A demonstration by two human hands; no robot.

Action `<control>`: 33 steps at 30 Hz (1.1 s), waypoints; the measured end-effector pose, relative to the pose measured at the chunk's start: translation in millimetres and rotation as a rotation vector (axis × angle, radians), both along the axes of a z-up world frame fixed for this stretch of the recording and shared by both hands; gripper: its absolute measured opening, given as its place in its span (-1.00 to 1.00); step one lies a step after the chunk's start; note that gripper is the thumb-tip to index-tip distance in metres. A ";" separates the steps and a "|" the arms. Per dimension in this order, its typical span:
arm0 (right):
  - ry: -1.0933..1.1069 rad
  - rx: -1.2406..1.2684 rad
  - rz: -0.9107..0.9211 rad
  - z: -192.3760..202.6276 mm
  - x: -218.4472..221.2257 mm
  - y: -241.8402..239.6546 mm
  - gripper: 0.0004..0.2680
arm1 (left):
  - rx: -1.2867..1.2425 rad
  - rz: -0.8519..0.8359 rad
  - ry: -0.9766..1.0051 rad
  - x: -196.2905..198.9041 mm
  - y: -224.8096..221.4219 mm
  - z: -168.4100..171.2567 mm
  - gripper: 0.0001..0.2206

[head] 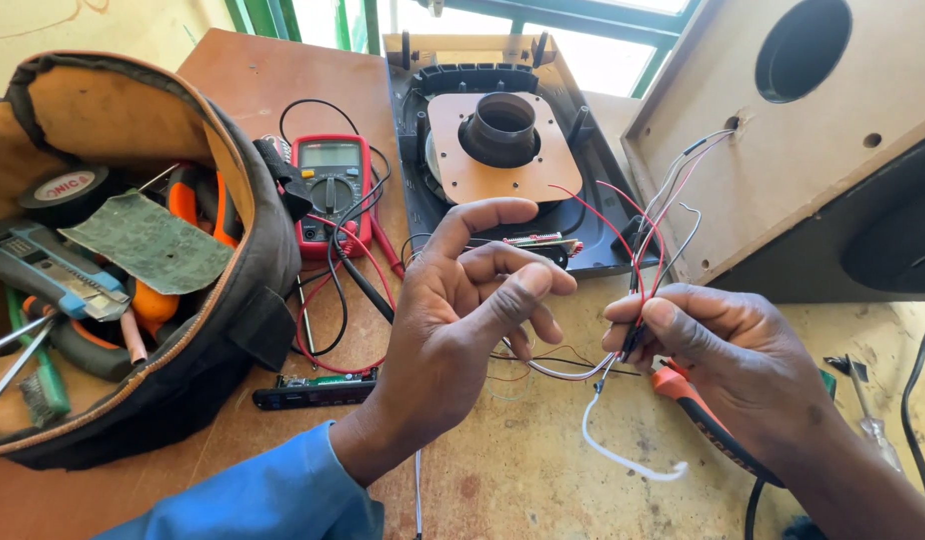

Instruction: Preparing and connecting wires to a circuit board inside a speaker housing, including stripping insulation with pliers.

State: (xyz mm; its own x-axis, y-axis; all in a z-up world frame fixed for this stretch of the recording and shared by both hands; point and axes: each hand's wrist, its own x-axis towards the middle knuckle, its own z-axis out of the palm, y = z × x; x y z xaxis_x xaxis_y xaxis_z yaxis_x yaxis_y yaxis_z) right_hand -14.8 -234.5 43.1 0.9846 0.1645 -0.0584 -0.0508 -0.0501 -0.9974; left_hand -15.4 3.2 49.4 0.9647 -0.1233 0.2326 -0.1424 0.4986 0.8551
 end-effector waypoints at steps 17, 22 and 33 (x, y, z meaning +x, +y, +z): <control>-0.164 -0.094 -0.174 27.8 -8.7 5.9 -0.75 | 0.589 0.131 -0.446 -11.4 -10.6 -15.9 -0.85; -0.201 -0.061 -0.235 30.6 -8.9 -2.3 -0.77 | 0.490 0.114 -0.192 -7.5 -11.0 -15.3 -0.83; -0.174 0.020 -0.165 13.1 -12.2 -5.0 -0.81 | 0.353 0.023 0.061 -2.2 -9.9 -16.5 -0.82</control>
State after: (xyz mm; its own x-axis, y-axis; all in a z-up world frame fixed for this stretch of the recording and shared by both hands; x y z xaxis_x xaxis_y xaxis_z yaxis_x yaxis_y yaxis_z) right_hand -27.0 -239.5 56.2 0.9932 0.0004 0.1160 0.1160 -0.0360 -0.9926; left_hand -17.5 -6.7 32.9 0.9790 -0.1638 0.1214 -0.0936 0.1679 0.9813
